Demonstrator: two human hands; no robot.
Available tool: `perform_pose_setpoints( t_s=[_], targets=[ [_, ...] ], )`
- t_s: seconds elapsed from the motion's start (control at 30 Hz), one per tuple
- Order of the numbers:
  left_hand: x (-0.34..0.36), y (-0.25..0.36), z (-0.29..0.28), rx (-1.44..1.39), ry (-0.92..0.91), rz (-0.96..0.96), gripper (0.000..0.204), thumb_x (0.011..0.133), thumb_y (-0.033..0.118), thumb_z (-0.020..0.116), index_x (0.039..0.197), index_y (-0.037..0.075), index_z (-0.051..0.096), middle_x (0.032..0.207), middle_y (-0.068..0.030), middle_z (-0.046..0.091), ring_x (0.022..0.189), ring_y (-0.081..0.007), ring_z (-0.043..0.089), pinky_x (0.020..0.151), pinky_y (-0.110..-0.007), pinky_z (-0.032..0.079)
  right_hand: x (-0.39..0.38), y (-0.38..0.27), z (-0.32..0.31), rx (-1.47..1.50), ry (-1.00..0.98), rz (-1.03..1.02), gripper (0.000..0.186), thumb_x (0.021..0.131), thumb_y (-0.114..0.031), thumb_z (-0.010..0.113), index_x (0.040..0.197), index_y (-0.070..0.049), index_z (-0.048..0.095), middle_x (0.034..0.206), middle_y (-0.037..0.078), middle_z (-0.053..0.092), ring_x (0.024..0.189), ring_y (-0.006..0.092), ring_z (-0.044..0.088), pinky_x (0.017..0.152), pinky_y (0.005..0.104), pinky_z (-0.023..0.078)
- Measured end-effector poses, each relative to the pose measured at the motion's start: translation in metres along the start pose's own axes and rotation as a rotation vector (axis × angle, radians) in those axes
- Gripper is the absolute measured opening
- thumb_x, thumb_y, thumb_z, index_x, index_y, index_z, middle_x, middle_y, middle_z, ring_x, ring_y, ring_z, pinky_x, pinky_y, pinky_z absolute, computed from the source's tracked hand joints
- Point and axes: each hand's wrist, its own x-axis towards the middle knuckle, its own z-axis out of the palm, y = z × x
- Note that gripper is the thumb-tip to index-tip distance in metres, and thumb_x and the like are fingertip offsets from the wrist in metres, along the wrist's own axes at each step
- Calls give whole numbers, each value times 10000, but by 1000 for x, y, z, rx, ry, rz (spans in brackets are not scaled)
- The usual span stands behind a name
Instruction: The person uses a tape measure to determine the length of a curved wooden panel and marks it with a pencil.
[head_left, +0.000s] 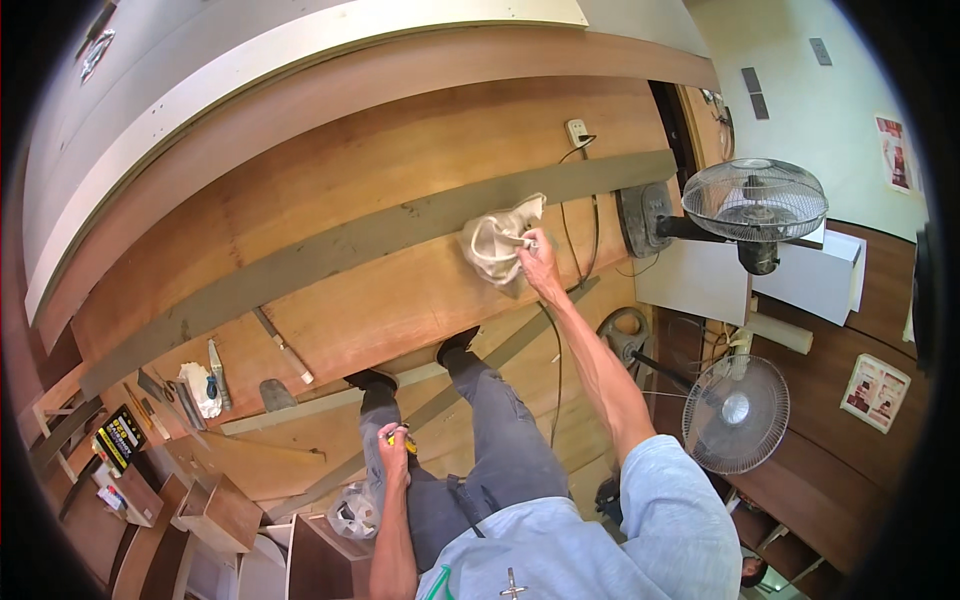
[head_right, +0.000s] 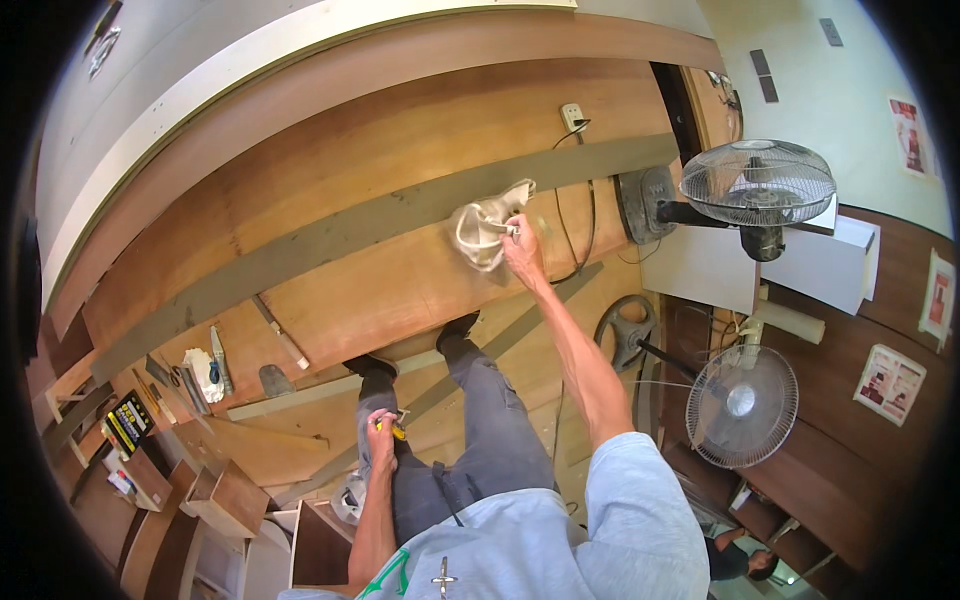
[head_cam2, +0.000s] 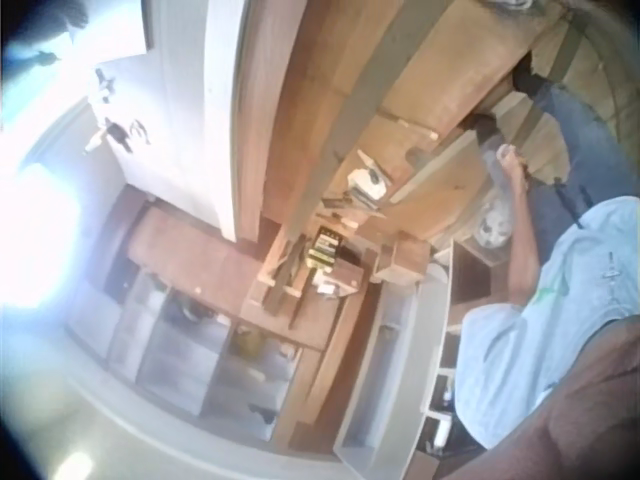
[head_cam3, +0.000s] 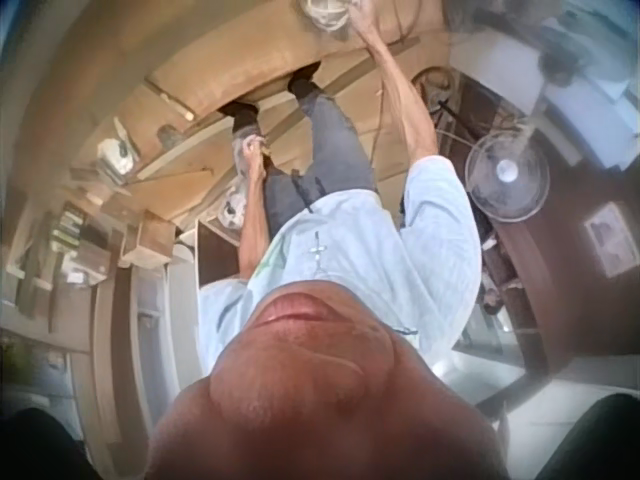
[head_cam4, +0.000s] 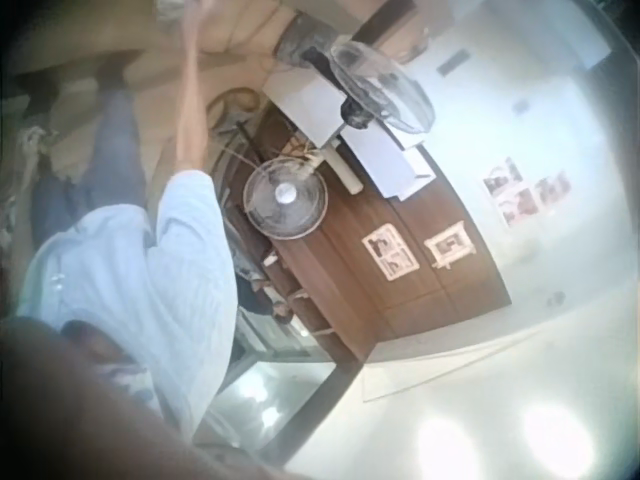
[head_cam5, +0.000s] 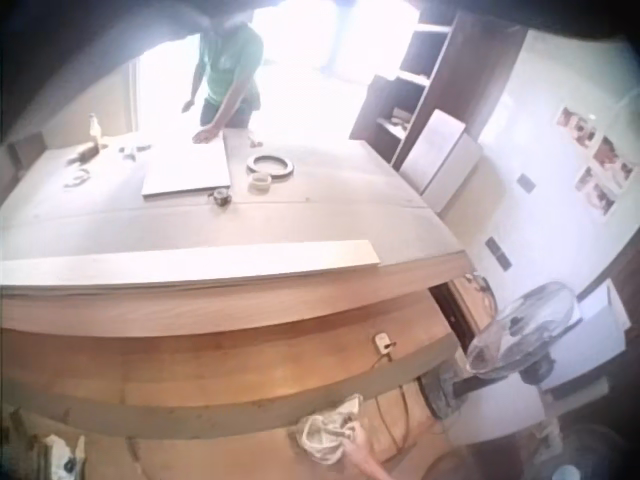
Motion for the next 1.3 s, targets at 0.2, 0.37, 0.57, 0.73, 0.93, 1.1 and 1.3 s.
perform_pose_setpoints(
  t_s=[0.2,0.37,0.57,0.73,0.93,1.1,1.3],
  targets=[
    [-7,35,11,44,22,36,311,871,211,618,1118,39,535,834,-54,582,748,-133,560,659,-271,463,59,-75,-12,230,176,-219,216,834,-26,642,961,-97,484,803,-38,426,689,57,417,584,220,394],
    [-6,46,11,32,41,63,352,856,251,643,1134,50,561,933,-64,597,832,-142,561,746,-284,458,126,-113,-1,208,343,-406,233,840,-47,628,1038,-33,506,896,48,518,789,119,515,675,276,461],
    [-7,24,8,-21,31,30,303,875,203,620,1121,42,549,893,-48,594,800,-120,553,719,-259,449,169,-104,48,172,213,-460,524,792,-205,692,1236,-15,491,1221,132,541,1137,249,529,978,375,439],
    [-2,6,-3,38,-43,20,304,858,182,615,1121,44,553,910,-55,583,841,-127,545,744,-264,437,79,-28,65,-75,129,-234,476,805,-200,647,1224,-10,528,1191,198,598,1077,307,610,905,383,487],
    [3,20,-26,91,-254,-11,306,852,176,620,1130,60,563,943,-42,562,879,-136,536,804,-274,437,-63,84,-50,-119,341,59,364,849,-173,619,1170,-10,565,1076,136,632,1002,226,621,854,354,500],
    [13,37,-30,185,-248,22,280,860,179,612,1109,61,564,915,-37,567,822,-128,531,743,-267,443,-112,60,-329,-226,1048,84,133,944,-140,530,1035,-43,519,903,43,560,788,122,576,709,265,511],
    [27,62,18,300,-331,68,211,894,213,602,1038,60,581,829,-38,606,784,-125,555,696,-266,451,-88,-57,-532,93,980,-140,378,963,-244,540,1233,8,458,1100,135,560,911,209,632,778,313,540]
  ],
)
